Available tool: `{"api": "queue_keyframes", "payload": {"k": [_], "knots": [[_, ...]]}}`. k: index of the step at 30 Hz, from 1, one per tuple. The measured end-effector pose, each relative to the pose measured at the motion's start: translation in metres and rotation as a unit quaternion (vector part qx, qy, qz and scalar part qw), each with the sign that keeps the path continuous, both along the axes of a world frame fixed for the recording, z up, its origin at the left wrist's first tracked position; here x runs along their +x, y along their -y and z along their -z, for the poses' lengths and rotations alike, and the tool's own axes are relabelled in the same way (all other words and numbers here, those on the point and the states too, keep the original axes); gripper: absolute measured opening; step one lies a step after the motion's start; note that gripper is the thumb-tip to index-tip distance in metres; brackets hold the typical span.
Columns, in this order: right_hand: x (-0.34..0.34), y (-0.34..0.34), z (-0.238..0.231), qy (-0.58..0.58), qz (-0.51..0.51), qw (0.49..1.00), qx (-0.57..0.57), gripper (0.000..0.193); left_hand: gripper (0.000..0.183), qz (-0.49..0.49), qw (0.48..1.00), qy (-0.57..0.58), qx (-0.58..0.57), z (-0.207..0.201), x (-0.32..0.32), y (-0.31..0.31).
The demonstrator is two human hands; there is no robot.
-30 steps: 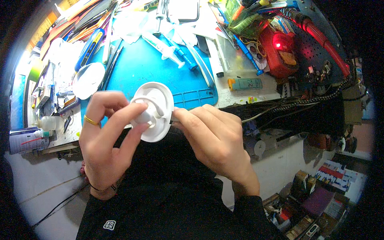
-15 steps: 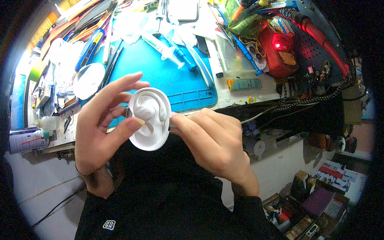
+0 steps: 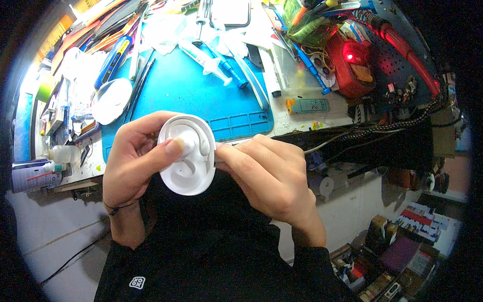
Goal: The person solders wires to a red circuit board inside a white wireless earbud charging case using a soldering iron. They then connect a USB cable to the board, place the earbuds into the case, and use tweezers to adjust components.
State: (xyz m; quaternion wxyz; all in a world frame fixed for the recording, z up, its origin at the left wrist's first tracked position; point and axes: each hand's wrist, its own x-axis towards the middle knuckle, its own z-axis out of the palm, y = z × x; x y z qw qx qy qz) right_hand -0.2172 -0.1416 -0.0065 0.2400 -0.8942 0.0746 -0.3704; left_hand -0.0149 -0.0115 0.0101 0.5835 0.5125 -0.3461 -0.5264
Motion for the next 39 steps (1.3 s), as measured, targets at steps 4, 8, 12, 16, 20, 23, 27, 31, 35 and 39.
{"api": "queue_keyframes", "payload": {"k": [4,8,12,16,20,23,27,31,35,39], "knots": [[0.001,0.000,0.000,-0.001,0.004,1.000,0.009,0.024,0.040,-0.023,1.000,-0.003,-0.015,0.001,-0.005,0.000],[-0.001,0.002,0.000,-0.005,0.014,1.000,0.013,0.024,0.042,-0.125,0.979,0.159,-0.028,-0.010,0.001,-0.012],[-0.002,0.003,0.000,-0.016,0.036,0.999,0.026,0.026,0.025,-0.319,0.717,0.616,0.073,-0.008,0.045,-0.020],[0.001,0.004,0.003,-0.011,0.038,0.999,0.026,0.024,0.023,-0.243,0.707,0.662,0.051,0.005,0.066,-0.017],[0.001,0.005,0.002,-0.019,0.039,0.999,0.025,0.024,0.021,-0.219,0.727,0.649,0.050,0.004,0.066,-0.018],[0.000,0.004,0.002,-0.021,0.043,0.998,0.029,0.023,0.021,-0.199,0.735,0.646,0.043,0.005,0.070,-0.017],[-0.001,0.004,0.002,-0.028,0.047,0.998,0.030,0.023,0.019,-0.235,0.721,0.651,0.036,-0.003,0.071,-0.015],[0.000,0.005,0.002,-0.017,0.041,0.999,0.026,0.022,0.020,-0.249,0.748,0.614,-0.048,-0.031,0.042,-0.020],[0.003,0.004,0.002,-0.017,0.038,0.999,0.027,0.023,0.034,-0.125,0.811,0.556,-0.131,-0.032,-0.003,-0.023],[0.002,0.002,0.001,-0.016,0.033,0.999,0.023,0.024,0.043,0.010,0.792,0.582,-0.185,-0.025,-0.010,-0.014]]}}
